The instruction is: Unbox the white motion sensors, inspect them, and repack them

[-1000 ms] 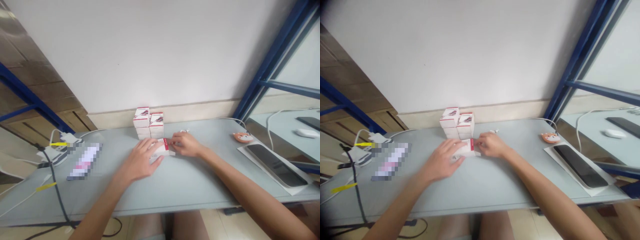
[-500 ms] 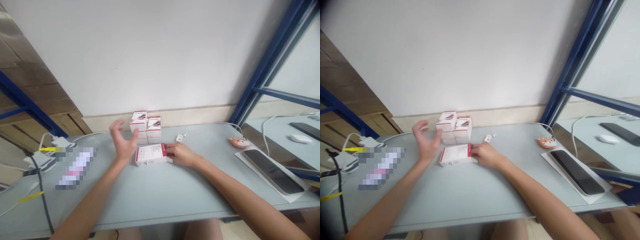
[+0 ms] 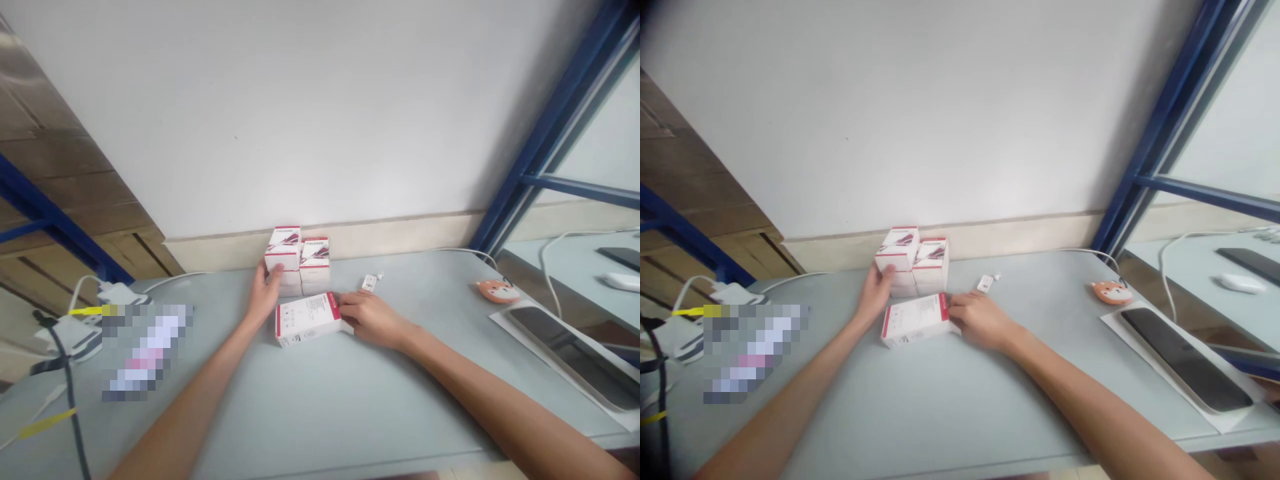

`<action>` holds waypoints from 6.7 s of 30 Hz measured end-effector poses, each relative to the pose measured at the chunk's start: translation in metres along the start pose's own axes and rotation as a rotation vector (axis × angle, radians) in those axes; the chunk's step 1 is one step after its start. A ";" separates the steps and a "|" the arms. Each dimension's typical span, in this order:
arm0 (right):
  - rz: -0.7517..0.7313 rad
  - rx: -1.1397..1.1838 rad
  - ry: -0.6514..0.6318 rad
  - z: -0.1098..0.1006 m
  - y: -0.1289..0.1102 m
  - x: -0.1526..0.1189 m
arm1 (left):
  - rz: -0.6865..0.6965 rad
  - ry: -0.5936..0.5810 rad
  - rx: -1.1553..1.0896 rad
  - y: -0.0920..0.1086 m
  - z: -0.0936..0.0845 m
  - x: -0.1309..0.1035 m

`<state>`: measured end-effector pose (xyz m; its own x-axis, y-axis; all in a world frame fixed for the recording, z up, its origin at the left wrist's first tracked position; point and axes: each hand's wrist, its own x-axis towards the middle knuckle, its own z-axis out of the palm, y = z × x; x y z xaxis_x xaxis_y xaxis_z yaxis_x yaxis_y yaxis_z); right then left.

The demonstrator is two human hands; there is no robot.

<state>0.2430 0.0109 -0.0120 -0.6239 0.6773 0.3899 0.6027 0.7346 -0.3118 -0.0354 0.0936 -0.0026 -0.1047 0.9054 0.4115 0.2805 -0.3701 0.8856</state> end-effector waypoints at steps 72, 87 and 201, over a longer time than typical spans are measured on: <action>0.202 0.162 -0.050 0.010 0.000 0.021 | -0.013 -0.017 0.053 0.019 -0.005 -0.014; 0.203 0.174 -0.020 0.014 0.001 0.020 | -0.031 0.110 0.207 0.051 -0.011 -0.025; 0.477 0.897 0.792 -0.073 0.010 0.014 | -0.820 -0.878 -0.918 0.086 0.049 -0.121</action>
<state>0.2763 0.0245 0.0536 0.2092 0.8974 0.3885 -0.0529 0.4071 -0.9118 0.0482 -0.0371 0.0131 0.7474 0.6302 -0.2104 -0.2813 0.5871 0.7591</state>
